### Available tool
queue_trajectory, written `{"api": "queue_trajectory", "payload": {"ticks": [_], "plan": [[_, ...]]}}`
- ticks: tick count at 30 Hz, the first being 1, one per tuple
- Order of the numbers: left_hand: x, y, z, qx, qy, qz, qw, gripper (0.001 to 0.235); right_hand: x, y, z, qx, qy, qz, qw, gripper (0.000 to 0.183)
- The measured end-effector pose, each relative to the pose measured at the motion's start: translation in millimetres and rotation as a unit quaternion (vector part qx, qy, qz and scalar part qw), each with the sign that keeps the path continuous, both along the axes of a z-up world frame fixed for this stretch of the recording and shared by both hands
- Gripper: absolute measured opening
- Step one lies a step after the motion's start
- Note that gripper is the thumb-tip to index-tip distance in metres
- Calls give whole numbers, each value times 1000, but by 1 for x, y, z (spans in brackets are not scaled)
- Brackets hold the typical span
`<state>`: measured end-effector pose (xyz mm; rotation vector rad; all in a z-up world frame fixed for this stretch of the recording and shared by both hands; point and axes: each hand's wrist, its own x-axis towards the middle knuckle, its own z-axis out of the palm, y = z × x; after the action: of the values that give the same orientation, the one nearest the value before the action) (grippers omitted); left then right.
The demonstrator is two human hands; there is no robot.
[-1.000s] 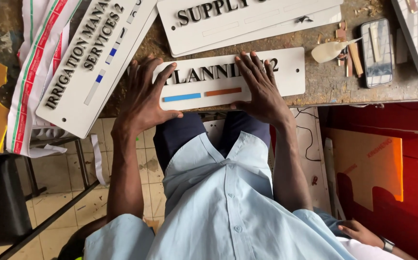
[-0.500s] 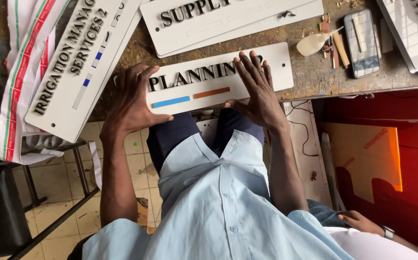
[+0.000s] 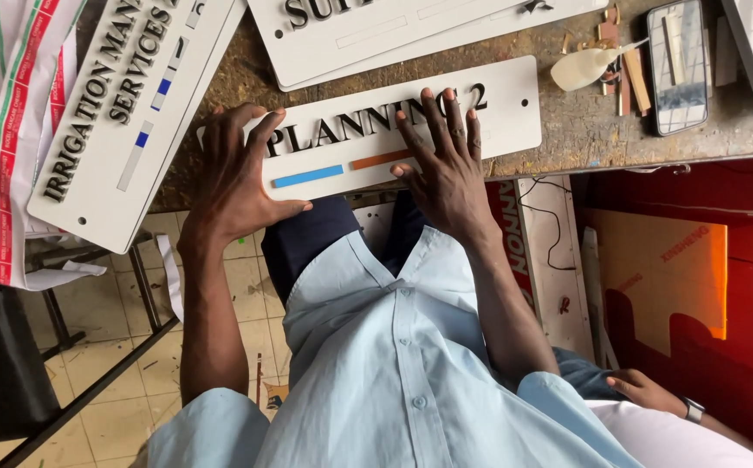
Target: Applying colored adhesive strips to white plastic signboards using liquid glue.
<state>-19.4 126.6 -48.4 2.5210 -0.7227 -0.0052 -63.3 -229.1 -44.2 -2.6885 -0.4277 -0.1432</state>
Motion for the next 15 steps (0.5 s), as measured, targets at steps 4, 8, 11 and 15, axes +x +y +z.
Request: {"api": "queue_trajectory", "payload": {"ticks": [4, 8, 11, 15], "plan": [[1, -3, 11, 26, 21, -3, 999, 139, 11, 0, -2, -86, 44, 3, 995, 77], [2, -2, 9, 28, 25, -4, 999, 137, 31, 4, -9, -129, 71, -34, 989, 86], [0, -3, 12, 13, 20, -7, 1000, 135, 31, -4, -25, -26, 34, -92, 995, 79], [1, -3, 11, 16, 32, -3, 999, 136, 23, -6, -3, 229, -217, -131, 940, 14]]}}
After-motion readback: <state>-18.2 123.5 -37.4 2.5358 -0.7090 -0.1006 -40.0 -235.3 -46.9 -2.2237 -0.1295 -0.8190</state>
